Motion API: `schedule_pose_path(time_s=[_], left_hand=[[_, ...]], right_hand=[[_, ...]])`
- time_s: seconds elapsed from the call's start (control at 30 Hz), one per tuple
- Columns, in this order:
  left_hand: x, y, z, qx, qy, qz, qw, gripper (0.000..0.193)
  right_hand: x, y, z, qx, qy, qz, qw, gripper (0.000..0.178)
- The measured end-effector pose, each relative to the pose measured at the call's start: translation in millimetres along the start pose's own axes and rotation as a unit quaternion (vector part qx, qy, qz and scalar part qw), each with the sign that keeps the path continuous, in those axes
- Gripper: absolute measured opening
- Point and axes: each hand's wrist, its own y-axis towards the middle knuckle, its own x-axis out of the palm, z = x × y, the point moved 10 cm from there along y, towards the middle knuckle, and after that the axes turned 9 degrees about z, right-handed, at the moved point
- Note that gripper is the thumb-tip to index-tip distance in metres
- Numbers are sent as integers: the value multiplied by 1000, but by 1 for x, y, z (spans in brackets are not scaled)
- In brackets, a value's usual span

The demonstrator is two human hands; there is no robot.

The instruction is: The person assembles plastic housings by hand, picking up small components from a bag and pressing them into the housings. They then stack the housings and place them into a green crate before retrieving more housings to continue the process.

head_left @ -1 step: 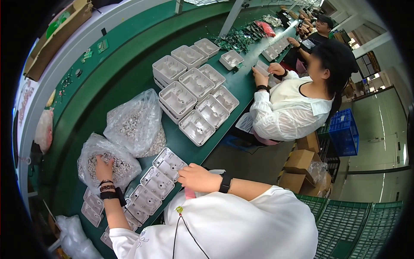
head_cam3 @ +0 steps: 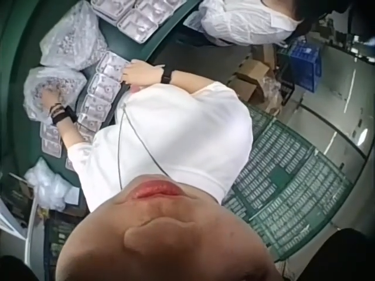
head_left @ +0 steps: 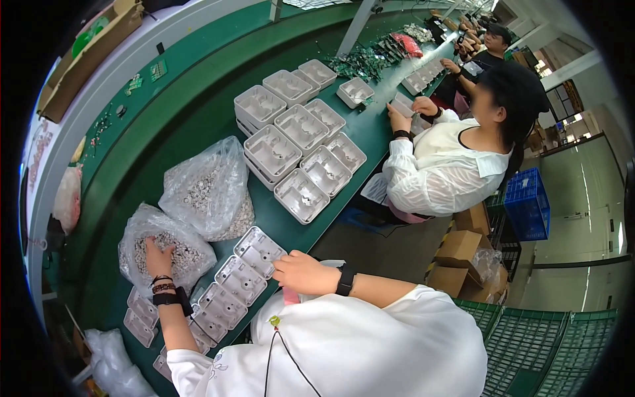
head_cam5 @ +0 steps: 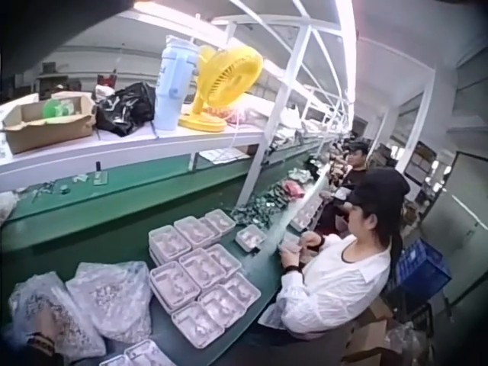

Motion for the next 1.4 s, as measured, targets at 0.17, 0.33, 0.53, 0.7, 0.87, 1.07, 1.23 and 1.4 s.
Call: schedule_pose_path(time_s=[0.17, 0.33, 0.53, 0.7, 0.87, 1.07, 1.23, 1.4], left_hand=[[10, 0, -22, -23, -34, -5, 999, 32], [16, -3, -39, 15, -95, 82, 992, 24], [-3, -18, -32, -27, -210, 70, 975, 16], [-43, -109, 112, -122, -574, -253, 769, 18], [-64, -179, 164, -213, -681, -337, 615, 30], [-57, -207, 149, -178, -679, -414, 579, 37], [-70, -197, 161, -145, -694, -416, 570, 33], [-70, -188, 160, -230, -735, -356, 529, 21]], right_hand=[[3, -5, 0, -9, 0, -11, 1000, 15], [10, -5, -3, -20, -3, -33, 999, 14], [7, 6, -4, -3, 18, -20, 1000, 17], [-56, 52, -15, 42, 222, 210, 951, 25], [-30, 66, -34, 91, 346, 125, 925, 27], [-24, 65, -56, 17, 378, 59, 924, 29], [-29, 65, -54, -2, 333, 99, 938, 23], [-27, 65, -44, 52, 388, 120, 912, 19]])
